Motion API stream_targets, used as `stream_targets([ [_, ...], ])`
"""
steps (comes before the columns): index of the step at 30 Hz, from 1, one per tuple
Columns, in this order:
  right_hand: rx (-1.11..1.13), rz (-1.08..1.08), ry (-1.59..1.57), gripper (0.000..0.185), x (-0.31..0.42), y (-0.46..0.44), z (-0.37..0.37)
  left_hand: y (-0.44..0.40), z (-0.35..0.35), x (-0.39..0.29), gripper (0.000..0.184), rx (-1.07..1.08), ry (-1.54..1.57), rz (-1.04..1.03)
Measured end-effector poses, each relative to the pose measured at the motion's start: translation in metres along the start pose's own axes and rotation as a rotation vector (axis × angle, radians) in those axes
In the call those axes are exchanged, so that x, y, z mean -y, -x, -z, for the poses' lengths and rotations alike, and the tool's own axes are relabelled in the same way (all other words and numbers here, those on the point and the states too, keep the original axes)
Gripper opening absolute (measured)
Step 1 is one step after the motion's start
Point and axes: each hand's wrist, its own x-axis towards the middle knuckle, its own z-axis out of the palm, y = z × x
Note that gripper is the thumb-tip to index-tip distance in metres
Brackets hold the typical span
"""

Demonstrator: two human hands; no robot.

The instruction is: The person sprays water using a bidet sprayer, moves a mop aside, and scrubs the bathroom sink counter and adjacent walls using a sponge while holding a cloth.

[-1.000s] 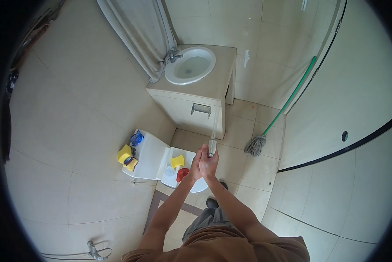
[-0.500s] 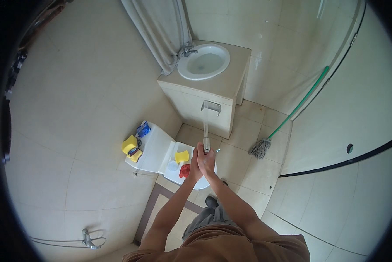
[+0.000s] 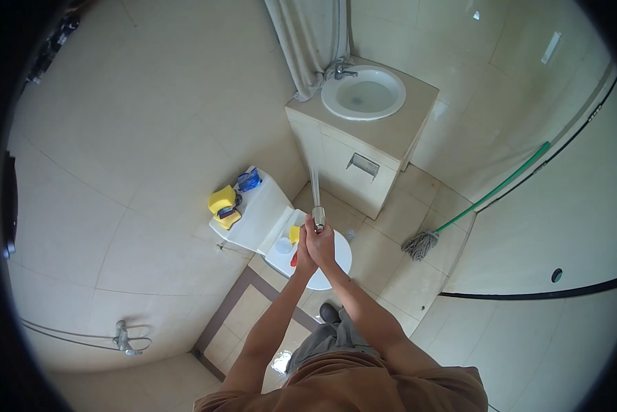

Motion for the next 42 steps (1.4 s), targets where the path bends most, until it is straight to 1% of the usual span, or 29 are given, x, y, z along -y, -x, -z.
stream_targets([
  [1,-0.001,0.003,0.022,0.047,-0.002,0.0,-0.003,-0.001,0.006,0.005,0.049,-0.009,-0.103,-0.053],
  [5,0.088,-0.03,0.056,0.047,-0.023,-0.002,-0.007,0.0,0.035,0.027,0.054,-0.085,-0.732,-0.318],
  [6,0.097,-0.035,0.055,0.048,-0.027,-0.002,-0.008,0.003,0.037,0.03,0.054,-0.105,-0.824,-0.363],
  [8,0.117,-0.047,0.061,0.049,-0.04,-0.001,-0.009,0.008,0.04,0.036,0.054,-0.129,-0.9,-0.39],
  [11,0.128,-0.061,0.094,0.05,-0.067,-0.003,-0.012,0.018,0.044,0.047,0.054,-0.137,-0.845,-0.319],
  [18,0.08,-0.051,0.143,0.051,-0.088,0.008,-0.007,0.028,0.048,0.063,0.054,-0.122,-0.782,-0.222],
  [23,0.055,-0.076,0.11,0.05,-0.081,0.003,0.002,0.025,0.046,0.064,0.054,-0.092,-0.753,-0.183],
  [24,0.052,-0.09,0.104,0.05,-0.078,0.002,0.004,0.022,0.043,0.064,0.052,-0.092,-0.77,-0.195],
  [29,0.035,-0.107,0.112,0.049,-0.062,-0.003,0.013,0.014,0.033,0.068,0.047,-0.047,-0.663,-0.198],
  [32,0.017,-0.104,0.136,0.048,-0.066,-0.002,0.016,0.012,0.033,0.079,0.047,-0.041,-0.536,-0.143],
  [33,-0.001,-0.092,0.164,0.048,-0.073,-0.001,0.016,0.011,0.034,0.086,0.048,-0.014,-0.24,-0.016],
  [34,-0.019,-0.079,0.191,0.048,-0.076,0.0,0.016,0.006,0.036,0.095,0.049,-0.01,0.123,0.123],
  [35,-0.008,-0.093,0.173,0.048,-0.08,0.001,0.017,0.003,0.04,0.103,0.05,-0.05,0.397,0.246],
  [36,0.001,-0.107,0.155,0.048,-0.082,0.001,0.018,0.001,0.045,0.111,0.051,0.065,0.556,0.199],
  [37,0.011,-0.121,0.137,0.048,-0.08,0.002,0.019,-0.005,0.052,0.126,0.053,0.224,0.795,0.145],
  [38,-0.005,-0.105,0.14,0.048,-0.079,0.003,0.019,-0.007,0.061,0.14,0.053,0.458,0.961,0.038],
  [39,-0.021,-0.088,0.143,0.048,-0.071,0.005,0.019,0.0,0.054,0.124,0.047,0.296,0.418,-0.041],
  [40,-0.037,-0.071,0.146,0.048,-0.064,0.006,0.019,0.014,0.038,0.09,0.048,0.126,-0.123,-0.115],
  [41,-0.037,-0.069,0.139,0.048,-0.056,0.005,0.02,0.022,0.023,0.064,0.055,-0.052,-0.662,-0.185],
  [42,-0.038,-0.067,0.133,0.048,-0.049,0.004,0.02,0.021,0.015,0.054,0.056,-0.036,-0.635,-0.19],
])
